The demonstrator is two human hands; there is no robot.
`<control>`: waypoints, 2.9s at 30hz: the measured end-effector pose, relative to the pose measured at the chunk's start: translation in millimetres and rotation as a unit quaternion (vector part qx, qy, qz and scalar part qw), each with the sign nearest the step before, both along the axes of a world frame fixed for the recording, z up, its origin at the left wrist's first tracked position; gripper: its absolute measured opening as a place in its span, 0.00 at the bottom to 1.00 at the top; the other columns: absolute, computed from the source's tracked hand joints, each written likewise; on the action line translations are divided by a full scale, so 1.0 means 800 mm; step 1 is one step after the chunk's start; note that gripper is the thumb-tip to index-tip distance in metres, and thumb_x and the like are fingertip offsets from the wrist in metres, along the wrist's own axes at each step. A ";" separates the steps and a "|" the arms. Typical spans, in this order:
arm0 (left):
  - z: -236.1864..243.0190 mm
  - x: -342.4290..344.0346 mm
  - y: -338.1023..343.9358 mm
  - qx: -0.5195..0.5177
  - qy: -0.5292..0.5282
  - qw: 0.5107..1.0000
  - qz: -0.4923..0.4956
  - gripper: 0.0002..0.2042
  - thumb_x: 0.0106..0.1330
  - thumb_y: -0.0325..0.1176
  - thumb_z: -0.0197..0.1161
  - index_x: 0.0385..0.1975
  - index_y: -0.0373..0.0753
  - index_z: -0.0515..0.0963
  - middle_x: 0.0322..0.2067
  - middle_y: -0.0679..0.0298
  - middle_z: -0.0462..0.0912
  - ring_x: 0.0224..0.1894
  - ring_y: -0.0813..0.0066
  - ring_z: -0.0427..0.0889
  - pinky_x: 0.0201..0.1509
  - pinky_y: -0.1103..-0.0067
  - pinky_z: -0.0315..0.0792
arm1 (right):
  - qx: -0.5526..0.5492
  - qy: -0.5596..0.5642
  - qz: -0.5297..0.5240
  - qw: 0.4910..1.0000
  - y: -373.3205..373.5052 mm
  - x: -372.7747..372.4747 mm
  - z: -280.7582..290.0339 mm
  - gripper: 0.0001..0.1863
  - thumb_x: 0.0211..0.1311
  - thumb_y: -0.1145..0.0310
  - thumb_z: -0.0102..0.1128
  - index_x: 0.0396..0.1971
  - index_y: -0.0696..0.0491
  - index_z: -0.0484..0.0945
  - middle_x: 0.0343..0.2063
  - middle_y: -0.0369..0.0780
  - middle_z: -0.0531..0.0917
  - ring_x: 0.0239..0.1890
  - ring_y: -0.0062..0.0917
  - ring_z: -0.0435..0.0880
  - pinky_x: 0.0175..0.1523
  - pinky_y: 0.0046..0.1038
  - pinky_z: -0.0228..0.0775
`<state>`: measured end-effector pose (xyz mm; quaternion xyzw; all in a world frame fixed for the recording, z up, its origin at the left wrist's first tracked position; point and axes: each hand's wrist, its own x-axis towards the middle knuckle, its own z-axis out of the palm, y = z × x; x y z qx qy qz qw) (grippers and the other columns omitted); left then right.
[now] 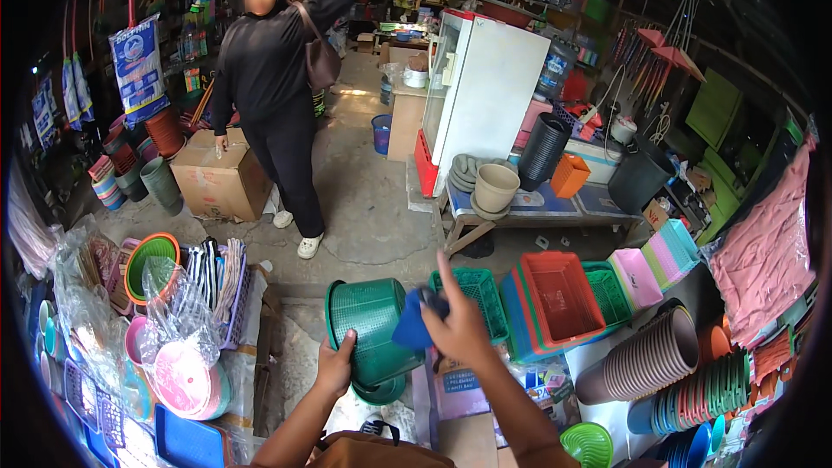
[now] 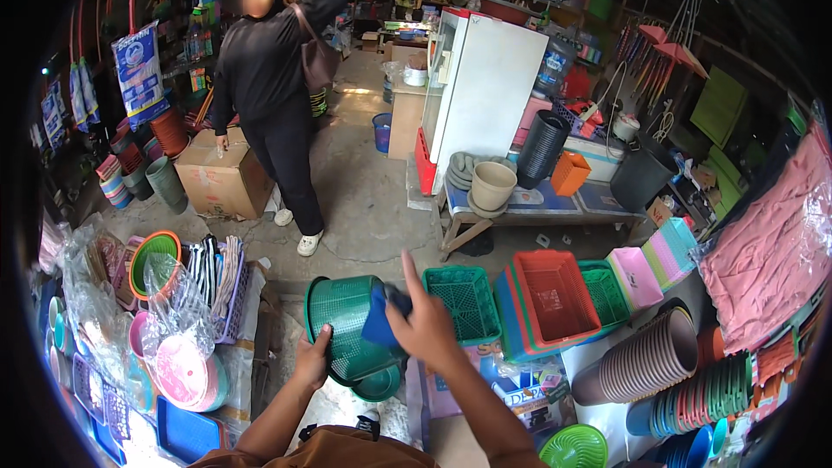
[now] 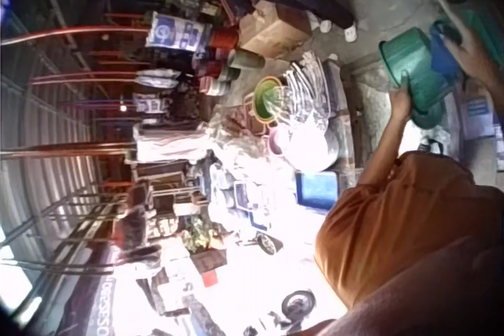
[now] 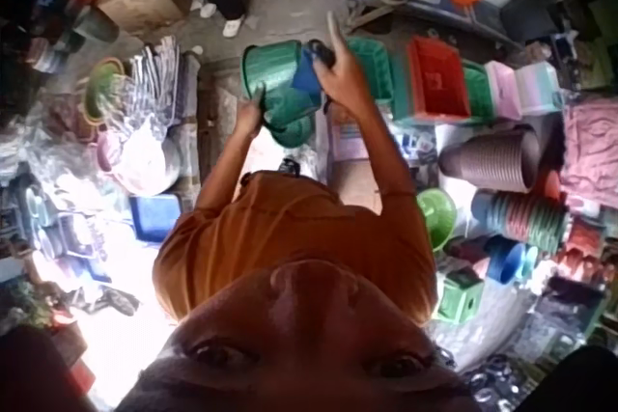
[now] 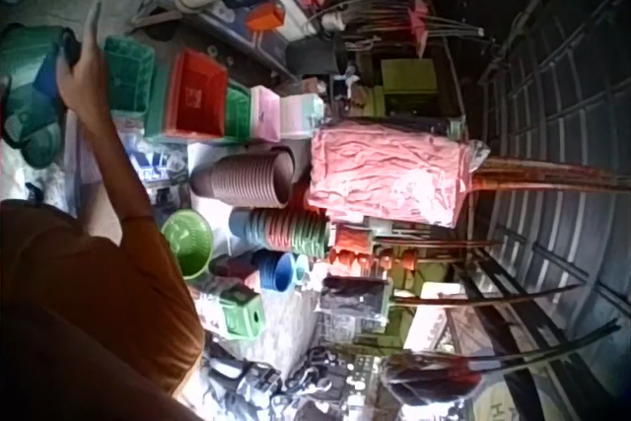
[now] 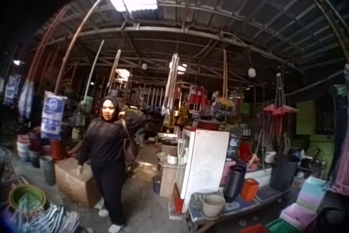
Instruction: The person picks up a cloth, then wipes down green and blue plastic colanders one at a time with the cloth.
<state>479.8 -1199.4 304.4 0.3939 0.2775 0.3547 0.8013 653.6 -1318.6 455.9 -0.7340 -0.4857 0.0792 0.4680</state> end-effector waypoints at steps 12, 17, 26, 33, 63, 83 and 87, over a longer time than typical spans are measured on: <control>0.024 0.009 0.061 0.024 -0.008 0.999 -0.021 0.17 0.69 0.35 0.60 0.52 0.34 0.71 0.46 0.61 0.79 0.47 0.72 0.77 0.54 0.73 0.71 | -0.139 -0.202 -0.066 0.967 0.183 0.067 0.247 0.48 0.51 0.61 0.56 0.73 0.41 0.44 0.37 0.58 0.82 0.43 0.50 0.81 0.53 0.38 0.71; 0.032 0.008 0.065 0.016 -0.017 0.999 -0.026 0.16 0.69 0.35 0.60 0.52 0.35 0.71 0.46 0.61 0.79 0.46 0.72 0.77 0.54 0.72 0.71 | -0.143 -0.218 -0.081 0.962 0.192 0.061 0.247 0.46 0.51 0.61 0.54 0.72 0.48 0.47 0.42 0.57 0.81 0.46 0.49 0.81 0.55 0.37 0.71; 0.026 0.011 0.074 -0.038 -0.058 0.997 -0.034 0.16 0.70 0.37 0.58 0.53 0.38 0.70 0.47 0.60 0.79 0.48 0.69 0.78 0.54 0.69 0.74 | -0.046 -0.187 -0.136 0.972 0.114 0.028 0.015 0.30 0.57 0.65 0.56 0.61 0.57 0.67 0.39 0.55 0.81 0.40 0.51 0.80 0.46 0.46 0.72; 0.001 0.030 0.070 -0.072 -0.061 0.993 -0.073 0.18 0.71 0.45 0.54 0.53 0.41 0.72 0.49 0.59 0.79 0.50 0.65 0.79 0.56 0.65 0.74 | 0.058 0.088 0.042 0.993 0.025 -0.018 -0.132 0.31 0.64 0.69 0.52 0.66 0.60 0.59 0.70 0.50 0.56 0.73 0.42 0.50 0.73 0.38 0.41; -0.019 0.052 0.007 -0.093 0.040 0.957 -0.273 0.18 0.70 0.44 0.58 0.51 0.36 0.73 0.44 0.60 0.82 0.44 0.71 0.81 0.51 0.71 0.76 | 0.058 0.258 -0.117 0.957 -0.079 0.025 -0.236 0.36 0.66 0.55 0.47 0.69 0.59 0.54 0.71 0.49 0.51 0.72 0.43 0.51 0.72 0.38 0.40; -0.052 0.116 -0.046 0.103 0.140 0.942 -0.287 0.15 0.66 0.34 0.64 0.47 0.33 0.74 0.40 0.61 0.83 0.39 0.73 0.83 0.45 0.76 0.77 | 0.243 0.556 -0.322 0.727 -0.203 -0.079 -0.244 0.17 0.67 0.69 0.49 0.51 0.61 0.73 0.47 0.42 0.79 0.50 0.29 0.77 0.58 0.29 0.66; -0.065 0.108 -0.087 0.266 0.181 0.885 -0.335 0.18 0.63 0.35 0.67 0.47 0.30 0.75 0.35 0.59 0.85 0.37 0.74 0.83 0.43 0.77 0.76 | 0.189 0.406 -0.362 0.817 -0.219 -0.072 -0.214 0.20 0.66 0.64 0.53 0.53 0.60 0.72 0.44 0.41 0.79 0.44 0.25 0.78 0.54 0.27 0.69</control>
